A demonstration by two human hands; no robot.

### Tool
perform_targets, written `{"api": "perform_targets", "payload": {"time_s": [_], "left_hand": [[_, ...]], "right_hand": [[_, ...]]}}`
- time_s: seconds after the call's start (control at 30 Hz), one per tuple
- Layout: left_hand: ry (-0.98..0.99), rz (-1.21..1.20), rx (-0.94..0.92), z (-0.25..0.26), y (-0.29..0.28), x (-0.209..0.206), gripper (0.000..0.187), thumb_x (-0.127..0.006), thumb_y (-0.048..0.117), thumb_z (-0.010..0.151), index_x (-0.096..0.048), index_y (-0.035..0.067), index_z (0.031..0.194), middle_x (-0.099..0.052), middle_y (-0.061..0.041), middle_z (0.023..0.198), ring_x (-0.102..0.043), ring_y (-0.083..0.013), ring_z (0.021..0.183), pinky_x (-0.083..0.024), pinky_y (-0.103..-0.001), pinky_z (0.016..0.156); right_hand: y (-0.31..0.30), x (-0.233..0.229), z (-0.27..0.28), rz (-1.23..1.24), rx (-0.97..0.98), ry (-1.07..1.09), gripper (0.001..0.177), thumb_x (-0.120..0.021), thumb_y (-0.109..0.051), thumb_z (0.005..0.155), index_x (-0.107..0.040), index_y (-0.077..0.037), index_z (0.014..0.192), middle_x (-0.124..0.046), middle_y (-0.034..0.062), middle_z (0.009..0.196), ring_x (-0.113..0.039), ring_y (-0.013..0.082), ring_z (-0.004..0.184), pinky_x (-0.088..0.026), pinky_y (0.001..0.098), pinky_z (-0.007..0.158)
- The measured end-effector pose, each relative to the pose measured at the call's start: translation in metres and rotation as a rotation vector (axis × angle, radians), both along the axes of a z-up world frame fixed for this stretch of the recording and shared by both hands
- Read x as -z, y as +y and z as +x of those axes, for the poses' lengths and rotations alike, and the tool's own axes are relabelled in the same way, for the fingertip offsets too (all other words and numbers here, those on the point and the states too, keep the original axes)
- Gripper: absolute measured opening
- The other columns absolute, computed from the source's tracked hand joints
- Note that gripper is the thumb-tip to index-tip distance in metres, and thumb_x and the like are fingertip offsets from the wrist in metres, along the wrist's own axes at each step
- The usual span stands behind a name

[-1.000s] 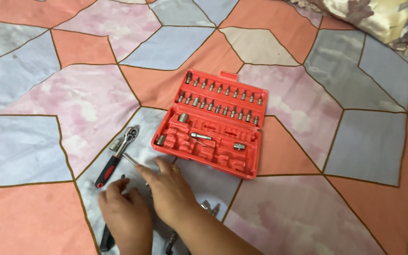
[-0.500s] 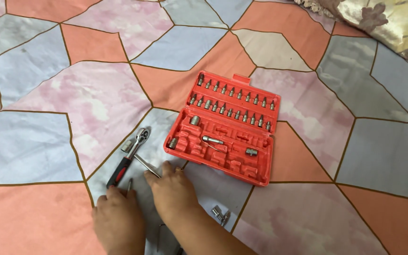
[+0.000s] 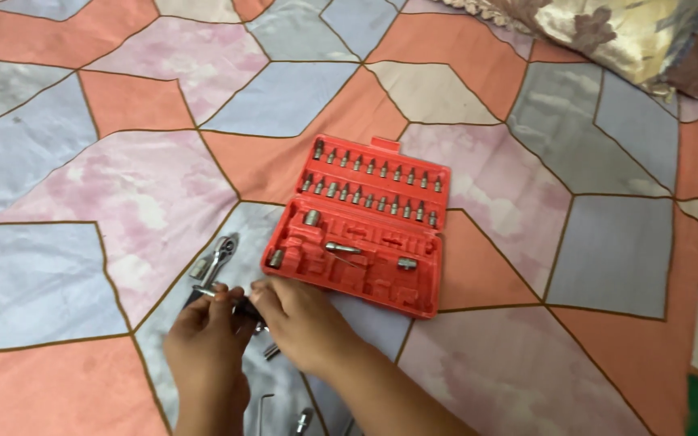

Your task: Organizing and testing various socket wrench bits and handles within a toolkit case on a bed.

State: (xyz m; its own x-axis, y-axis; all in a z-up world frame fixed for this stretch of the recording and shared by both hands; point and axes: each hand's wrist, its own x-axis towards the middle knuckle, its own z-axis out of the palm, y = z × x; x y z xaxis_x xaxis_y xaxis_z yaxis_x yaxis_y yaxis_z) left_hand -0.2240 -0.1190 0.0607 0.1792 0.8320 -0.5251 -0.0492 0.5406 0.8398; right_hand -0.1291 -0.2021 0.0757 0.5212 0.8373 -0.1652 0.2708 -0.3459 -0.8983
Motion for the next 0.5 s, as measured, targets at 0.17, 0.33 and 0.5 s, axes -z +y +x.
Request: {"api": "perform_targets", "payload": {"time_s": [0.17, 0.33, 0.5], "left_hand": [[-0.128, 0.062, -0.006, 0.044, -0.022, 0.008, 0.024, -0.060, 0.016, 0.102, -0.064, -0.007, 0.108, -0.072, -0.011, 0.094, -0.070, -0.0182, 0.079, -0.057, -0.029, 0.067], [-0.138, -0.068, 0.023, 0.091, -0.052, -0.003, 0.018, -0.059, 0.009, 0.099, -0.063, -0.006, 0.109, -0.070, -0.011, 0.099, -0.069, -0.0172, 0.085, -0.059, -0.030, 0.073], [-0.117, -0.017, 0.118, 0.126, -0.075, -0.009, 0.024, -0.057, 0.008, 0.096, -0.060, -0.001, 0.119, -0.074, -0.011, 0.103, -0.075, -0.0164, 0.092, -0.060, -0.028, 0.078]], "right_hand": [[-0.028, -0.033, 0.034, -0.050, 0.003, -0.038, 0.043, -0.066, -0.014, 0.088, -0.060, -0.007, 0.130, -0.070, 0.0174, 0.119, -0.068, 0.0324, 0.112, -0.053, 0.0419, 0.093], [-0.067, -0.032, 0.085, -0.005, 0.031, -0.229, 0.041, -0.066, 0.000, 0.083, -0.068, -0.006, 0.123, -0.071, 0.0185, 0.116, -0.067, 0.0357, 0.111, -0.054, 0.0434, 0.091], [-0.097, -0.028, 0.123, -0.108, 0.098, -0.301, 0.047, -0.057, 0.008, 0.082, -0.067, -0.009, 0.124, -0.067, 0.0182, 0.116, -0.061, 0.0381, 0.112, -0.049, 0.0460, 0.097]]}}
